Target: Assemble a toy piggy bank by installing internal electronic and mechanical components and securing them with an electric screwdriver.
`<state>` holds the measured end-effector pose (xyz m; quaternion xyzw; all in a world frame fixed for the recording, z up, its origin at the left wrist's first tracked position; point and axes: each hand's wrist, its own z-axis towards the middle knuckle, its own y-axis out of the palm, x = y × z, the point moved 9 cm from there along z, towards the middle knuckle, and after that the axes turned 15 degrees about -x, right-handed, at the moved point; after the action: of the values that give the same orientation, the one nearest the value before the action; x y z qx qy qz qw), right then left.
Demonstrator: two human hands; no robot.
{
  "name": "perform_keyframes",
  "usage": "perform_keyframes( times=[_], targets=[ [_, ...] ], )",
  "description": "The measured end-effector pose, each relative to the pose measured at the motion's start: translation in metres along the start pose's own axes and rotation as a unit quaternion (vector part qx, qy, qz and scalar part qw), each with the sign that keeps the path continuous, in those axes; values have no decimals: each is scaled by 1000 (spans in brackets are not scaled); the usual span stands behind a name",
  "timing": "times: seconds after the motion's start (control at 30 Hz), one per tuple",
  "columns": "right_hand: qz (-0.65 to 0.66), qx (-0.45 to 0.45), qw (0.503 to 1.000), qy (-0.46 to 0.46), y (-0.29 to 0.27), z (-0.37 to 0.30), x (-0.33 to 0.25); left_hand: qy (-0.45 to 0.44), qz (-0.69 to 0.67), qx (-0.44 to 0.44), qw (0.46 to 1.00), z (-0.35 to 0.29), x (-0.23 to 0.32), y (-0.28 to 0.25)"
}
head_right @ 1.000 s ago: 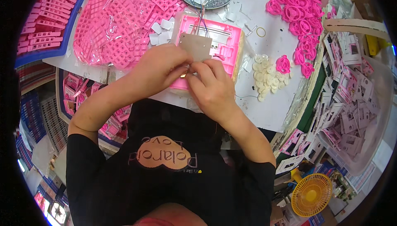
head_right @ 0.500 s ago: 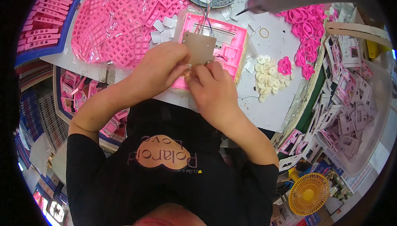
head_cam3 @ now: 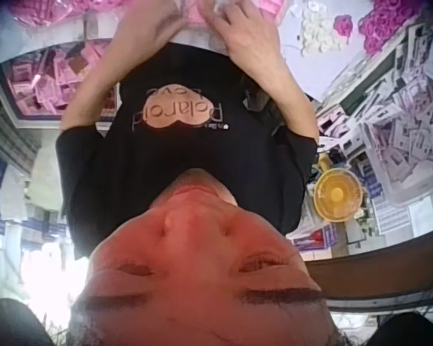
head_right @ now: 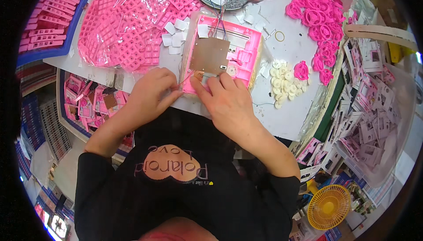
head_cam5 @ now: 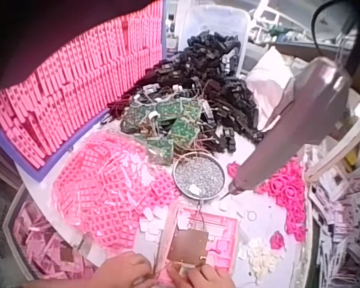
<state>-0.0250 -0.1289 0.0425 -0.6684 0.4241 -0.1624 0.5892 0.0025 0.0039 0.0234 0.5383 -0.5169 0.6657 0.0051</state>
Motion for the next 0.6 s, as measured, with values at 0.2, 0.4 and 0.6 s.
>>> perform_keyframes(
  times=[0.2, 0.4, 0.6],
  targets=[
    [54, 51, 997, 20, -3, -3, 9, -13, -137, 71, 988, 8, -3, -27],
    [21, 53, 997, 44, -2, -2, 3, -4, -307, 105, 946, 18, -15, -31],
    [9, 11, 1000, 11, -3, -4, 1, -41, -525, 77, 846, 49, -17, 7]
  ],
)
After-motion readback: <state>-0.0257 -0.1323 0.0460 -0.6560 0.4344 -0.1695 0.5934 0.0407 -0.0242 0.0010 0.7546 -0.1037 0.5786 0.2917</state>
